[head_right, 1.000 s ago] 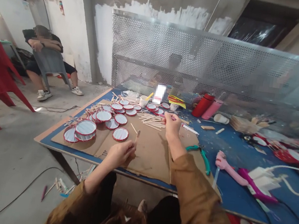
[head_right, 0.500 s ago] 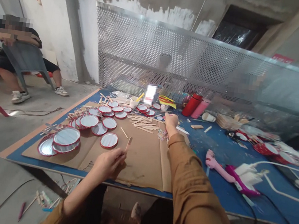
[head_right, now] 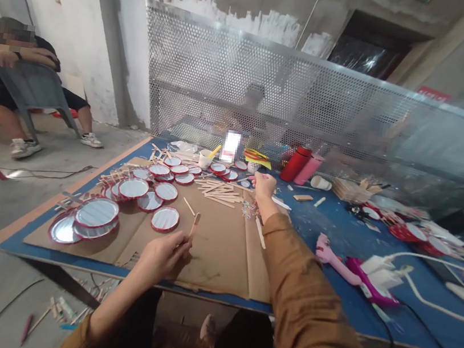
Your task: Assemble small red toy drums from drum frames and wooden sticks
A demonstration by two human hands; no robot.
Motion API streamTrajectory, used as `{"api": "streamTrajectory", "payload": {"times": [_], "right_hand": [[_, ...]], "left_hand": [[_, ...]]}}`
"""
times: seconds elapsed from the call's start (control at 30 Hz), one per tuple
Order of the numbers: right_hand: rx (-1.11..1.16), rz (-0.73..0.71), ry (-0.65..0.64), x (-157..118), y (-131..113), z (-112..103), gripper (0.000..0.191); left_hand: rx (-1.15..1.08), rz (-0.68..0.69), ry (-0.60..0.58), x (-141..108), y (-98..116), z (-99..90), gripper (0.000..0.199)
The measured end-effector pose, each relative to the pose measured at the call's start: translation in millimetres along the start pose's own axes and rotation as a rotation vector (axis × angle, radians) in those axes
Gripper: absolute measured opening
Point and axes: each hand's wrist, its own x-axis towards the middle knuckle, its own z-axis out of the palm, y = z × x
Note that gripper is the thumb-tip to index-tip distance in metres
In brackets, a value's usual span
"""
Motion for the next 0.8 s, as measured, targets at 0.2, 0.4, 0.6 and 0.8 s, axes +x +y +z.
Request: {"api": "streamTrajectory", "payload": {"times": [0.2,0.4,0.6,0.8], "right_hand": [[0.279,-0.035,-0.247,-114.4,-38.7,-37.7,0.023],[0.163,-0.377,-0.102,-241.9,-38.1,-63.1,0.011],[0.107,-0.581,-0.142,-257.3,-17.4,-46.9,0.01],[0.036,-0.606,-0.172,-254.9,-21.8,-46.3,0.008]], "left_hand": [[-0.137,-0.018,-0.025,-0.7,3.5,-6.9,0.02],[-0.209,0.004,0.018,-0.6,2.1,-4.8,0.019],[-0.232,0.025,0.012,-1.5,2.9,-7.4,0.022],[-0.133,0.009,0.016,-1.1,2.9,-7.7,0.022]]}}
